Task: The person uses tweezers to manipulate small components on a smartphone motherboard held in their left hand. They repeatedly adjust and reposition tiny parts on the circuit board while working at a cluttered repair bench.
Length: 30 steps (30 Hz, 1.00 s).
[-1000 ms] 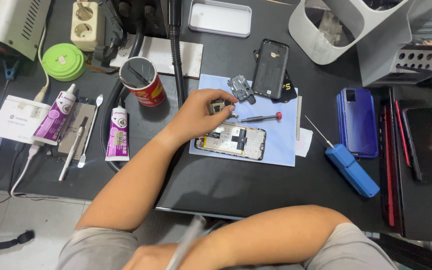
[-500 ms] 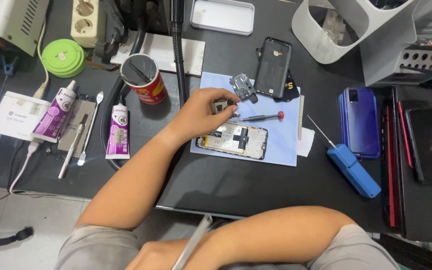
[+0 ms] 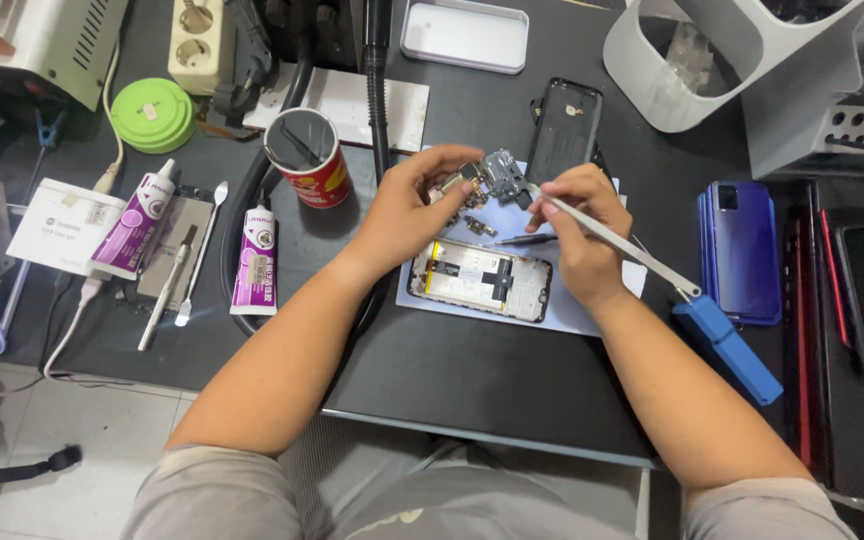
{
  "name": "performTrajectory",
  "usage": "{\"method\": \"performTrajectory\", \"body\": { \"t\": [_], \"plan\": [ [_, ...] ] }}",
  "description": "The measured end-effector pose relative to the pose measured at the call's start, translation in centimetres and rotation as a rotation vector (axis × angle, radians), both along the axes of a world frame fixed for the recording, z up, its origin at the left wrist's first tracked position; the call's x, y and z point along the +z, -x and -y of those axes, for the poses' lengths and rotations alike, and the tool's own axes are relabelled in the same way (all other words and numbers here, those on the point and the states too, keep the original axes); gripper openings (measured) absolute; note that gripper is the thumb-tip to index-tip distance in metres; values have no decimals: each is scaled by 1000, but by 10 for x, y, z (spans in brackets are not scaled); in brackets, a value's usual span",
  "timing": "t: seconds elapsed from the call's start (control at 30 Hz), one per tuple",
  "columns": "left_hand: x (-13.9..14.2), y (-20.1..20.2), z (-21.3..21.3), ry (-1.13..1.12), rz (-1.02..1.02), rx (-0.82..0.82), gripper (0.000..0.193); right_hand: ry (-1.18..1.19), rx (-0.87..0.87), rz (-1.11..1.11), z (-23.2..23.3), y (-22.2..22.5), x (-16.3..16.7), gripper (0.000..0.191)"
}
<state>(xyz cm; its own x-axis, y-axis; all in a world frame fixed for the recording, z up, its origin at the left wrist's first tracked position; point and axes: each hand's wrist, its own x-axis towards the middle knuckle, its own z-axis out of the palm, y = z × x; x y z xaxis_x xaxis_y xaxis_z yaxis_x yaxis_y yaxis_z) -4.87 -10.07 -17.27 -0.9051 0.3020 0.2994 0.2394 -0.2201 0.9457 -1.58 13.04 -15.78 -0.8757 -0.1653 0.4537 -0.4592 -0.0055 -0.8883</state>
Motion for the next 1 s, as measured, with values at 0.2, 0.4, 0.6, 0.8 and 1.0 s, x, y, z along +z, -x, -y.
{"method": "performTrajectory", "body": {
  "t": [0.2,0.4,0.6,0.8,1.0],
  "plan": [
    [0,6,-2,-56,189,-71,45,7,14,61,-4,6,-17,19],
    [-4,8,-9,-113,264,-109,36,-283,-153,-256,-8,6,-7,21],
    [-12,8,-11,-197,267,-169,27,-254,-135,-334,-11,8,-7,12],
    [-10,6,-7,-177,188,-151,34,-194,-159,-158,-6,6,-18,14],
    [4,4,-10,-152,184,-126,37,-386,-186,-237,-5,5,-18,51]
  ]
}}
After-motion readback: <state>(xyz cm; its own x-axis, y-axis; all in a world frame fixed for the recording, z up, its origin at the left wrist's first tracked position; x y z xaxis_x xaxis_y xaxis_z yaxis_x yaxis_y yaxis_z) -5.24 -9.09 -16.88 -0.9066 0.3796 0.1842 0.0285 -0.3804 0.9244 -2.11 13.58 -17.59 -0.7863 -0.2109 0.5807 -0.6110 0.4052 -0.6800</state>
